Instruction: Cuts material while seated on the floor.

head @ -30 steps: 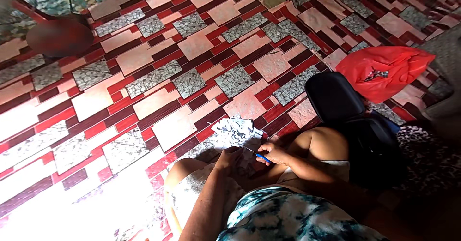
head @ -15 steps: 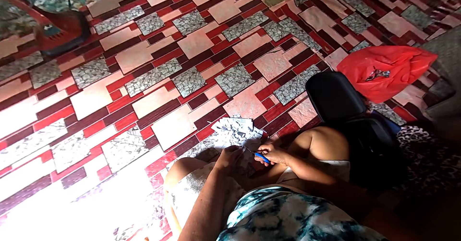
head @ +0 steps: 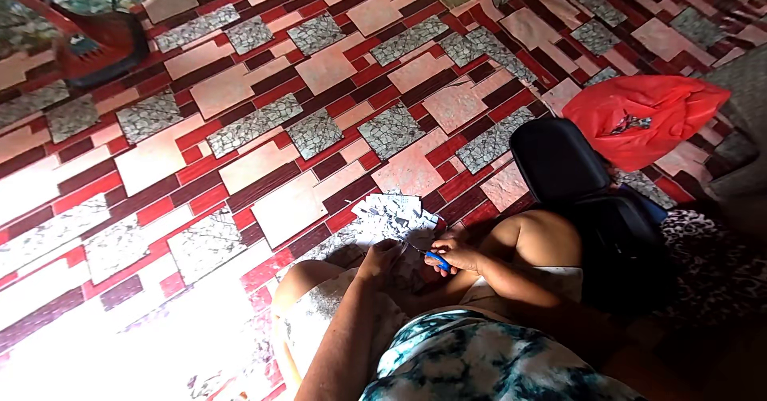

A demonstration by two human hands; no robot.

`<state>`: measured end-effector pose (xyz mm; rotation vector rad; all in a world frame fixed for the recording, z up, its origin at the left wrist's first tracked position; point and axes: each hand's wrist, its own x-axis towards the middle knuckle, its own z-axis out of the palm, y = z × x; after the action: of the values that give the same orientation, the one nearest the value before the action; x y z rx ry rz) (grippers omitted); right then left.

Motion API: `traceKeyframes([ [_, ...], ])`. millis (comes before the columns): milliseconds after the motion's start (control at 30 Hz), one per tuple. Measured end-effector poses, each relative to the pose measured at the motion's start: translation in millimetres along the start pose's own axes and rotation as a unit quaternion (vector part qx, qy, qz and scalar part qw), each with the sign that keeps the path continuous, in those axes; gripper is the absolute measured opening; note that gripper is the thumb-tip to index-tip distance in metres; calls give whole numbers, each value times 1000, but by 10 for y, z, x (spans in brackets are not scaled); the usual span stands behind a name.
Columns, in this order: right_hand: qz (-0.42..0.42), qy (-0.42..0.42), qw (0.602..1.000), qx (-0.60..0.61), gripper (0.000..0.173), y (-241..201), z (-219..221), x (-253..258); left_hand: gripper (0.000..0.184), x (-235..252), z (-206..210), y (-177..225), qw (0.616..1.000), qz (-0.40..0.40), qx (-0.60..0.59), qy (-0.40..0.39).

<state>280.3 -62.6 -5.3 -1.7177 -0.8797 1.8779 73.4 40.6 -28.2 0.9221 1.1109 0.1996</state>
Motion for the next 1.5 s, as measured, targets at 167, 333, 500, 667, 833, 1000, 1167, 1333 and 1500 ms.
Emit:
traceKeyframes([
  [167,-12,-7,1000,-12,27,24,7,24,11,11,1,-7,1000,1,-2,-6],
  [333,-44,-1,999,-18,27,71,10,51,11,16,4,-4,1000,5,19,-16],
  [500,-68,16,998,-2,23,61,-5,34,17,14,-30,0,1000,3,4,-14],
  [667,-73,36,997,-11,27,60,-34,12,12,-93,-81,24,1000,-3,-21,-4],
  [833,-18,27,999,5,29,28,-30,5,11,-77,-67,23,999,-10,-29,20],
  [1000,-12,11,1000,21,24,17,-15,-7,9,-57,-58,11,1000,-14,-26,10],
  [1167,-22,10,1000,5,26,43,-13,22,9,-52,-40,19,1000,-14,-15,1],
  [1333,-65,26,998,-9,26,49,4,10,14,-37,-56,5,1000,-6,6,-11],
  [1500,-39,43,998,-3,28,17,-11,2,11,-42,-52,8,1000,-5,-5,-4],
])
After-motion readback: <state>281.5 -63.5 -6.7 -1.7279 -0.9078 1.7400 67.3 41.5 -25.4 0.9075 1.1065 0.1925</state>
